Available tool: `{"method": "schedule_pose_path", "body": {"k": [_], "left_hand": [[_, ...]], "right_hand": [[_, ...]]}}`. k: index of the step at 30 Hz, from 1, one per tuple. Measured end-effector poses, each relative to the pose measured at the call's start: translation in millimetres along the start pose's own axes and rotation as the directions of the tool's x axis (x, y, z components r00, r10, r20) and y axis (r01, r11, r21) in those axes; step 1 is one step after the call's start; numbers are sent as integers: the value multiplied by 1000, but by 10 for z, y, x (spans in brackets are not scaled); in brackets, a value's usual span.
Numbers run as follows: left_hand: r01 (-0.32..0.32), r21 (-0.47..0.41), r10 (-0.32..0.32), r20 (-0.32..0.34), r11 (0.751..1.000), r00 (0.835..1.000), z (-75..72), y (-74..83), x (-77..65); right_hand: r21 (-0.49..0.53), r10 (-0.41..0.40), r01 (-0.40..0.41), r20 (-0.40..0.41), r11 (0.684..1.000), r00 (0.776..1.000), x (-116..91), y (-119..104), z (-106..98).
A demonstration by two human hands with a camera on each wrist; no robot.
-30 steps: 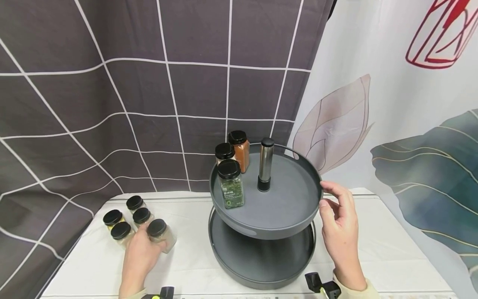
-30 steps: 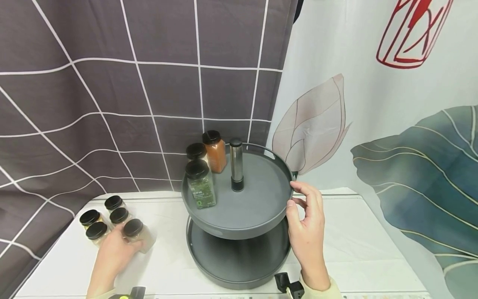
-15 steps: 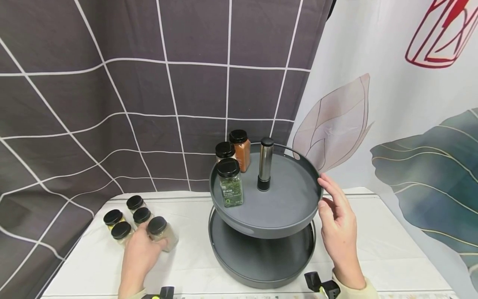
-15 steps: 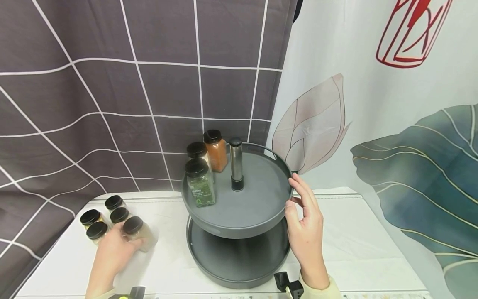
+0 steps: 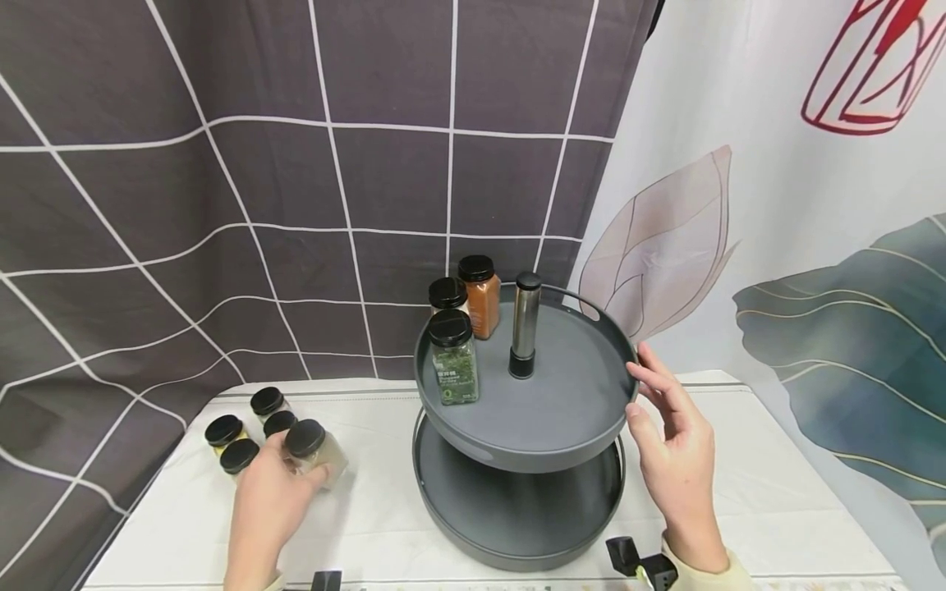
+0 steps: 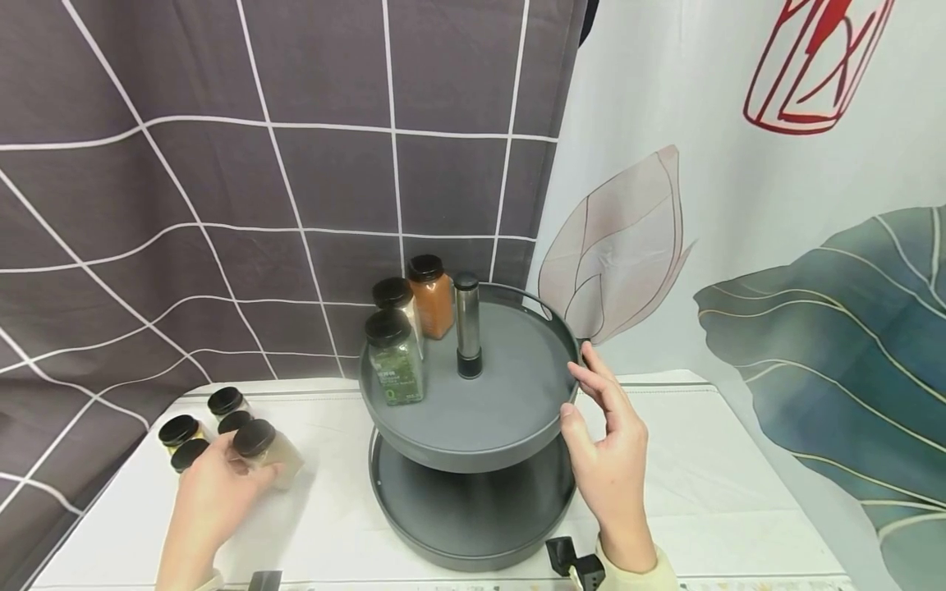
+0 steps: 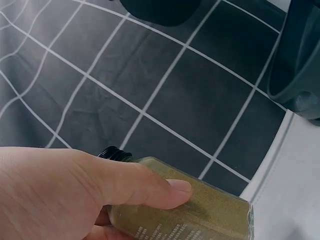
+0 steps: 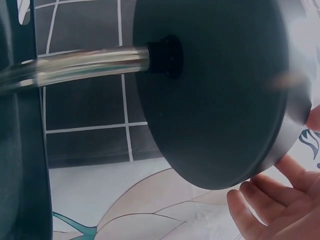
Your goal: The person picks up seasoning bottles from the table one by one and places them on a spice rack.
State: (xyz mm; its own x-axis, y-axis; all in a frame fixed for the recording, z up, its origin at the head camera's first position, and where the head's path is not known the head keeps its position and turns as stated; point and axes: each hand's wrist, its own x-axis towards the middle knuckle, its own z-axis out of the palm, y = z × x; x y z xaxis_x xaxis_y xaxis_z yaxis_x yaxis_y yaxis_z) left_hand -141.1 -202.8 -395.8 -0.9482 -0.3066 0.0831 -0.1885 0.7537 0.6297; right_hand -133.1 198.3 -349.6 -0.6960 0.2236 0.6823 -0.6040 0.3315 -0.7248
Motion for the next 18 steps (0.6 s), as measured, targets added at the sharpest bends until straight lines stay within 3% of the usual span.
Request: {"method": "schedule_pose_path", "body": {"k": [9, 18], "left_hand": [[-7, -18, 6, -51, 1000, 999, -64, 70, -65], [-28, -44, 24, -83, 999, 996, -133, 136, -115]], "right_hand": [[24, 13, -14, 14, 1000, 1000, -12, -7, -8], [28, -53, 53, 15, 998, 998, -6, 6, -5]]}}
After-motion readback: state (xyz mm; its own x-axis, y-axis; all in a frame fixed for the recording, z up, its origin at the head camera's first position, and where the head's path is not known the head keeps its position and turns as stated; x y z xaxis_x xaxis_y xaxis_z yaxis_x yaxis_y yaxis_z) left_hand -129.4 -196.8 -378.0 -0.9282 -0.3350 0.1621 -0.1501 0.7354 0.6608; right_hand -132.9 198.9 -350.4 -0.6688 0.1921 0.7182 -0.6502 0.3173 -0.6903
